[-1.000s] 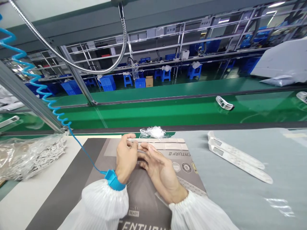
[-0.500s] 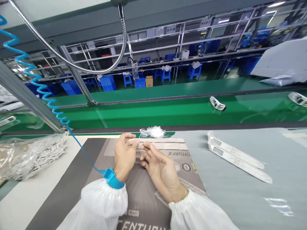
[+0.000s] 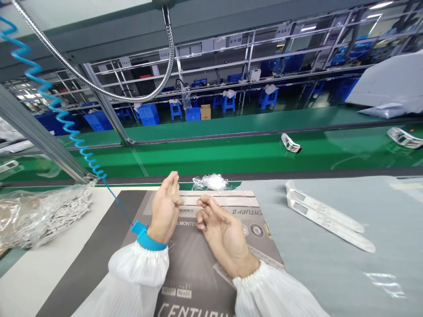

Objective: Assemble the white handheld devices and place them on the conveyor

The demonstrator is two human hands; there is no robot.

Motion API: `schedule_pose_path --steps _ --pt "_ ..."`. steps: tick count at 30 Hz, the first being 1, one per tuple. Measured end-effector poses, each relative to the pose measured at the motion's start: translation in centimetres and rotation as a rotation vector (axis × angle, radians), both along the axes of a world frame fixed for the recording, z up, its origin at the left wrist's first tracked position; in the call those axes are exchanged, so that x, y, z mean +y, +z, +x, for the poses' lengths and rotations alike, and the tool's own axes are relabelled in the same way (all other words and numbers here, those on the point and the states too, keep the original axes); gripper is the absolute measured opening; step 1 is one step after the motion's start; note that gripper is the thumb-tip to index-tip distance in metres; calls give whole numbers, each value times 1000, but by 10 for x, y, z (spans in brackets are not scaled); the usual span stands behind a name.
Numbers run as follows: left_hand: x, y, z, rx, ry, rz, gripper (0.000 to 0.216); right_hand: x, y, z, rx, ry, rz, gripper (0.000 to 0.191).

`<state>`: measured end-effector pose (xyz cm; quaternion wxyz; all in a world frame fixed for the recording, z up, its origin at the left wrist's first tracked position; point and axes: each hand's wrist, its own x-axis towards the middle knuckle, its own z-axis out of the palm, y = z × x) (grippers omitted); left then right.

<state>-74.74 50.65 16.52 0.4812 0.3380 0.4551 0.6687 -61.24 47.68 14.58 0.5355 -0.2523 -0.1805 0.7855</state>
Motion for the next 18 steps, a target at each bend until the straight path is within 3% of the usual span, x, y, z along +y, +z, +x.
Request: schedule_pose_path --steps 3,8,13,18 --pt "-5 11 0 -133 -75 29 53 0 1 0 14 5 -1 23" --pt "-10 19 1 -249 -182 62 73 1 0 1 30 10 6 22" --pt "-13 21 2 -197 -241 97 77 0 -1 1 21 8 17 25" --pt "-17 23 2 -375 -366 125 66 0 -2 2 40 12 17 24"
